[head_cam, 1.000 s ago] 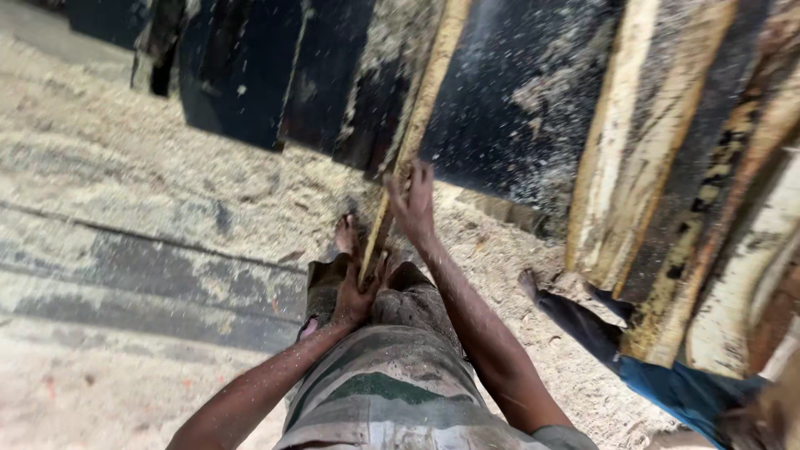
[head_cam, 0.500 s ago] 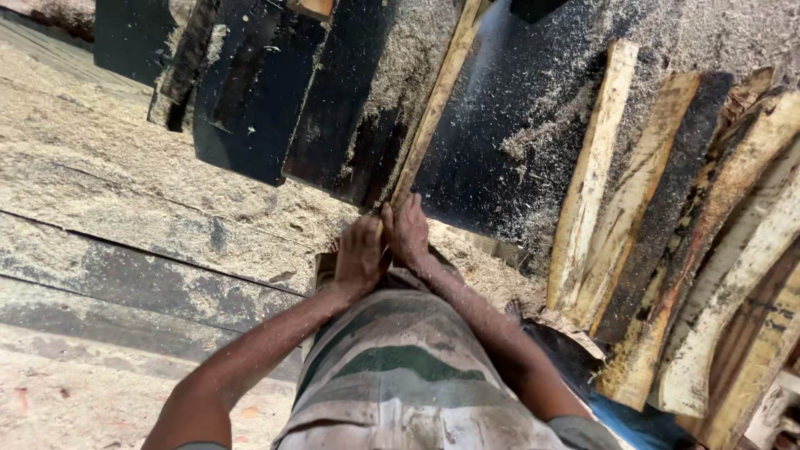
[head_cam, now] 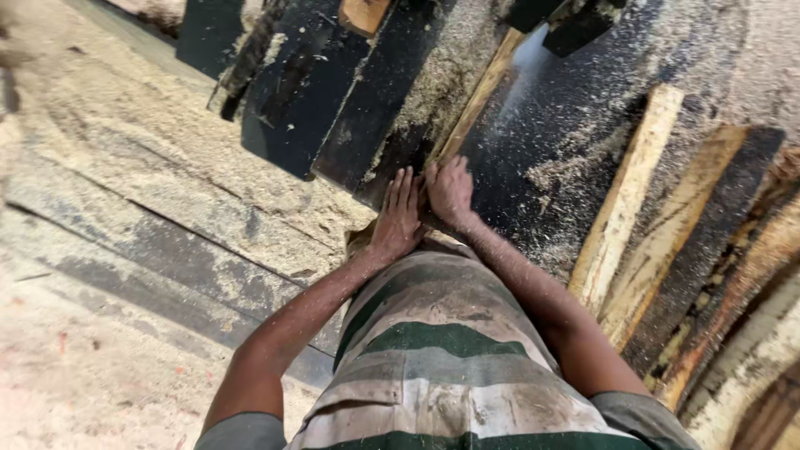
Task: The person feeds wood logs and planks into a power saw machine by hand, sliding them across the machine bed and moving processed pieces.
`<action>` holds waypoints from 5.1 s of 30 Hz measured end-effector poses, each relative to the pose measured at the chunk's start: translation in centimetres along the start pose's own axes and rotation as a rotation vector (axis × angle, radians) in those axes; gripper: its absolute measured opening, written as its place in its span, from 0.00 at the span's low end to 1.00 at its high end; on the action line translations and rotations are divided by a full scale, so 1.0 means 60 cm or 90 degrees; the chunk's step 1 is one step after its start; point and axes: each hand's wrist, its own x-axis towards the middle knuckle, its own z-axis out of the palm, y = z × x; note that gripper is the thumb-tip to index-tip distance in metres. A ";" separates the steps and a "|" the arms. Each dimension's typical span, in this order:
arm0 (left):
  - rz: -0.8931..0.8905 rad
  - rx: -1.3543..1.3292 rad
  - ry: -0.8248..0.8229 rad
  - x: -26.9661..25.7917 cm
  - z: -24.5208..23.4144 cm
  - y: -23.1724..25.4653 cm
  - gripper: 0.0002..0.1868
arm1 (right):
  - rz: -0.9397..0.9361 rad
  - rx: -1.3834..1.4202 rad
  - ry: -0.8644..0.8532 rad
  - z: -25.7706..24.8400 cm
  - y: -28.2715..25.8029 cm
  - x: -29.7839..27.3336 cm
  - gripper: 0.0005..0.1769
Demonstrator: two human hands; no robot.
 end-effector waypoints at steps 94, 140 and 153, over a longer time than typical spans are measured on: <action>-0.430 -0.309 -0.001 -0.084 0.060 -0.001 0.46 | 0.257 0.174 0.197 0.130 0.049 0.119 0.50; 0.076 0.164 0.041 0.170 -0.016 -0.019 0.35 | 0.369 -0.064 0.219 -0.052 0.347 -0.223 0.65; -0.001 0.147 -0.113 0.036 -0.068 -0.072 0.52 | 0.509 -0.110 0.352 -0.160 0.462 -0.653 0.62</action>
